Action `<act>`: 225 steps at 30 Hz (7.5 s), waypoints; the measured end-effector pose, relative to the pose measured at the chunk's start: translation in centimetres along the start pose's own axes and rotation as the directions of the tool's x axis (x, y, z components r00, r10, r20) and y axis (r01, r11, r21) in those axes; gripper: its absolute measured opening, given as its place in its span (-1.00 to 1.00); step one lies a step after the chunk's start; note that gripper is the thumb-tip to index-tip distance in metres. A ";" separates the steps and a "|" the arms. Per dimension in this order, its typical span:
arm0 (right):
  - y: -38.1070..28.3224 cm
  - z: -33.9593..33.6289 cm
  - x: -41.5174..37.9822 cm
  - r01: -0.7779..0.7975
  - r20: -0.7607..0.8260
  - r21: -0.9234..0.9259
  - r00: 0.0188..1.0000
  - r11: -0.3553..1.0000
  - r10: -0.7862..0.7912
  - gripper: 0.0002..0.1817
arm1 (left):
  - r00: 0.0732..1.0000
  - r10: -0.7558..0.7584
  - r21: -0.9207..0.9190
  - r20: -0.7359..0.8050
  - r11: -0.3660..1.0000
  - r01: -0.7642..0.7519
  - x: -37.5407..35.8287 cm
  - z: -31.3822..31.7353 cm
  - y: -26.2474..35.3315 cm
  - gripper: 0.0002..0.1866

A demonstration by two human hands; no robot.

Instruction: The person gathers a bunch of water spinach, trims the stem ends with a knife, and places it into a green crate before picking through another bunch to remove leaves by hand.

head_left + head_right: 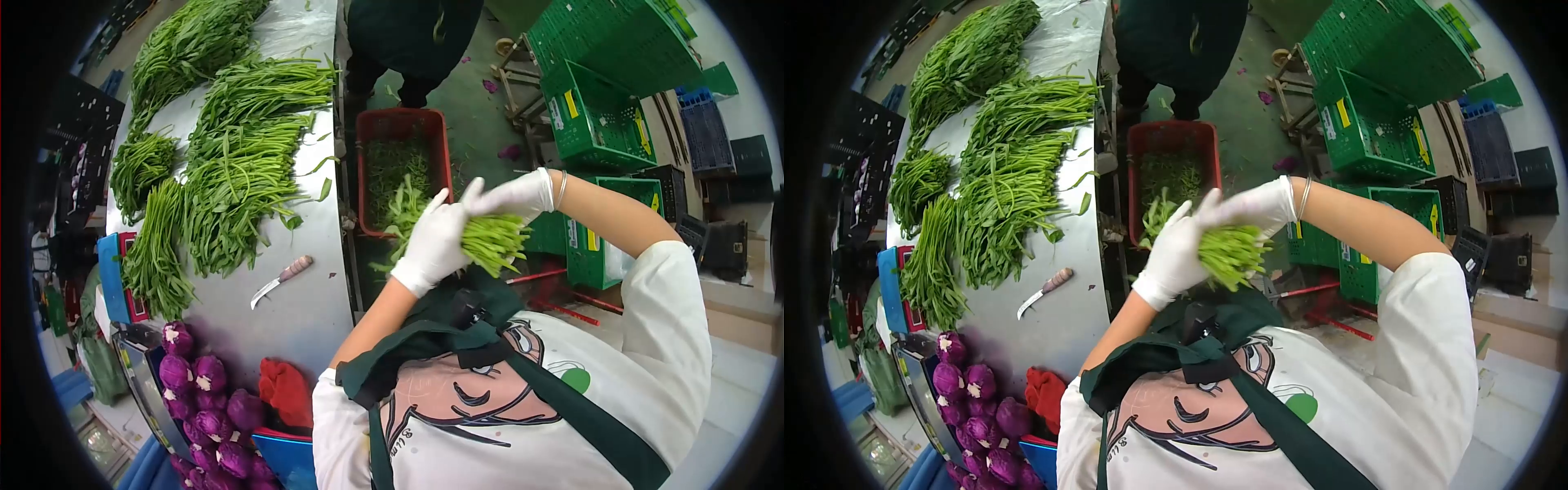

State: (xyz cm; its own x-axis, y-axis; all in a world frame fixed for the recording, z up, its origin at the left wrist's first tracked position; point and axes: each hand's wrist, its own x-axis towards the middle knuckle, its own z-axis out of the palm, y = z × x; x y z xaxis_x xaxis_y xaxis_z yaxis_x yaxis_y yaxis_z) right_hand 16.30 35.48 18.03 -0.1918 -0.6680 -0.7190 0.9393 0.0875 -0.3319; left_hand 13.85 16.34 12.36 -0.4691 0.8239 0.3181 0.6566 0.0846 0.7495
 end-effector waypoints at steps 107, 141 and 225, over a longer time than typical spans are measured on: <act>4.3 -7.4 7.7 0.209 -0.345 -0.904 0.154 0.372 -0.926 -0.80 | 0.947 -0.089 -0.927 0.308 0.196 0.320 -3.1 -5.3 -11.0 -0.60; 4.7 5.7 0.0 0.203 -0.425 -0.894 -0.099 0.400 -0.900 -0.70 | 0.687 -0.201 -0.121 -0.698 0.979 0.163 -0.9 -1.9 -5.0 -0.57; -13.7 8.9 15.9 0.507 0.221 -0.861 0.452 0.045 -0.864 -0.58 | 0.388 -0.771 -0.831 -0.506 0.555 0.020 -8.1 2.7 -8.4 -0.56</act>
State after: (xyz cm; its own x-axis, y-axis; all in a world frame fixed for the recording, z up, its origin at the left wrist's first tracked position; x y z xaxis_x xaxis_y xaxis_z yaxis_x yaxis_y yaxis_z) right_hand 2.89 17.07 16.60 -0.8352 -0.5413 0.0968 -0.3002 0.3014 -0.9050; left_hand 13.72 10.46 1.90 -0.9865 -0.0294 -0.1608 -0.1356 -0.4025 0.9053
